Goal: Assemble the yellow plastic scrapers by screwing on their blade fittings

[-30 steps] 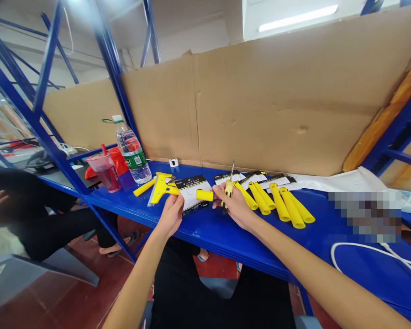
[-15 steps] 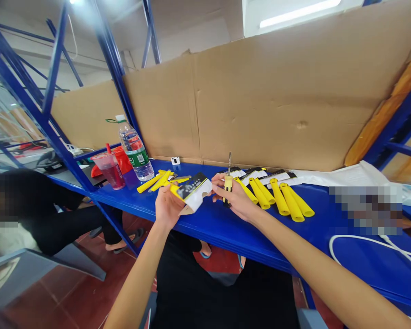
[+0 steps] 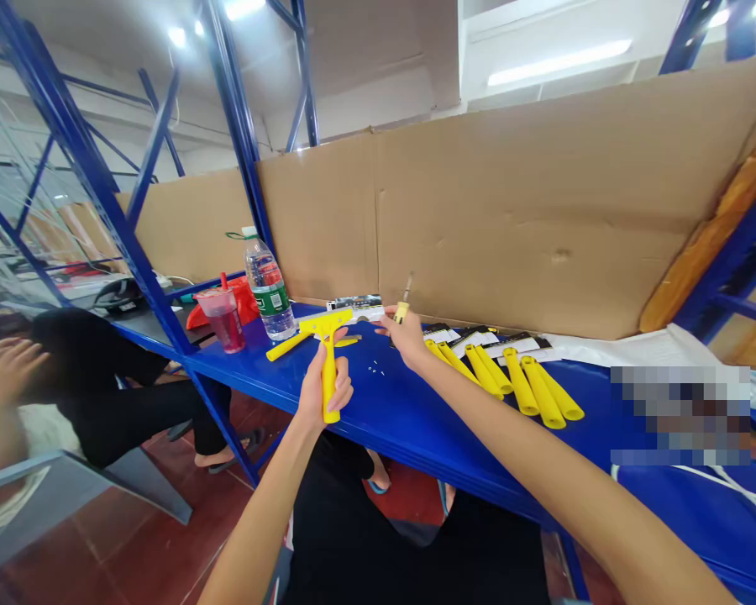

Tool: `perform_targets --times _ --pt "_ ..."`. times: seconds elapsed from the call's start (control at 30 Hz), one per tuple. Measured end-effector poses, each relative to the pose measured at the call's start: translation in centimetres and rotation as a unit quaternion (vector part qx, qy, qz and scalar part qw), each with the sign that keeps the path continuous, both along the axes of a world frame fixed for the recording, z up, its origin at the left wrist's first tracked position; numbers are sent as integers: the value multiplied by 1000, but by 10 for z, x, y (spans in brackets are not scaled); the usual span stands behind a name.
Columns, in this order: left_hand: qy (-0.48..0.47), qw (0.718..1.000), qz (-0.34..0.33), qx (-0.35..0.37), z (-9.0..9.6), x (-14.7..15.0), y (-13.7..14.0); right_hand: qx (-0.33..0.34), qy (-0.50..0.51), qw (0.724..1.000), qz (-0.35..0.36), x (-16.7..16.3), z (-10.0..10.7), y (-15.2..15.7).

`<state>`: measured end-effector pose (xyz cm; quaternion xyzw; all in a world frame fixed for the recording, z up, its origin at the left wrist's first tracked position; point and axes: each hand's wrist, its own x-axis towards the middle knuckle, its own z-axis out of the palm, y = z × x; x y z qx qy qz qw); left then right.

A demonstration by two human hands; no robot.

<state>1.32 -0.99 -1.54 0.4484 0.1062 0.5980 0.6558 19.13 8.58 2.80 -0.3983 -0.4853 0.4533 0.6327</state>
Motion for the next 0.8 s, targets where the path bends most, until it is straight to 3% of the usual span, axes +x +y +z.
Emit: perform_targets --times 0.1,0.23,0.37,0.47,0.57,0.63,0.67,0.73,0.8 --pt "31 999 6 16 -4 0 0 -25 -21 999 20 -26 11 14" --pt "63 998 10 9 -5 8 -2 -23 -42 997 60 -17 17 -11" --pt "81 997 5 -13 -1 31 -13 1 -93 971 220 19 24 -57" --pt "102 994 -24 -25 -10 49 -35 42 -125 976 176 44 35 -80" --pt "167 979 -118 2 -46 53 -65 56 -93 985 131 66 48 -90" --pt "291 937 -190 23 -83 44 -78 68 -76 989 103 81 56 -90" --pt "394 896 -200 40 -103 35 -81 78 -68 991 85 88 58 -90" --pt "607 774 -126 126 -141 13 -78 100 -52 993 44 101 60 -88" --pt "752 637 -80 149 -175 -10 -69 108 -32 993 13 109 56 -86"
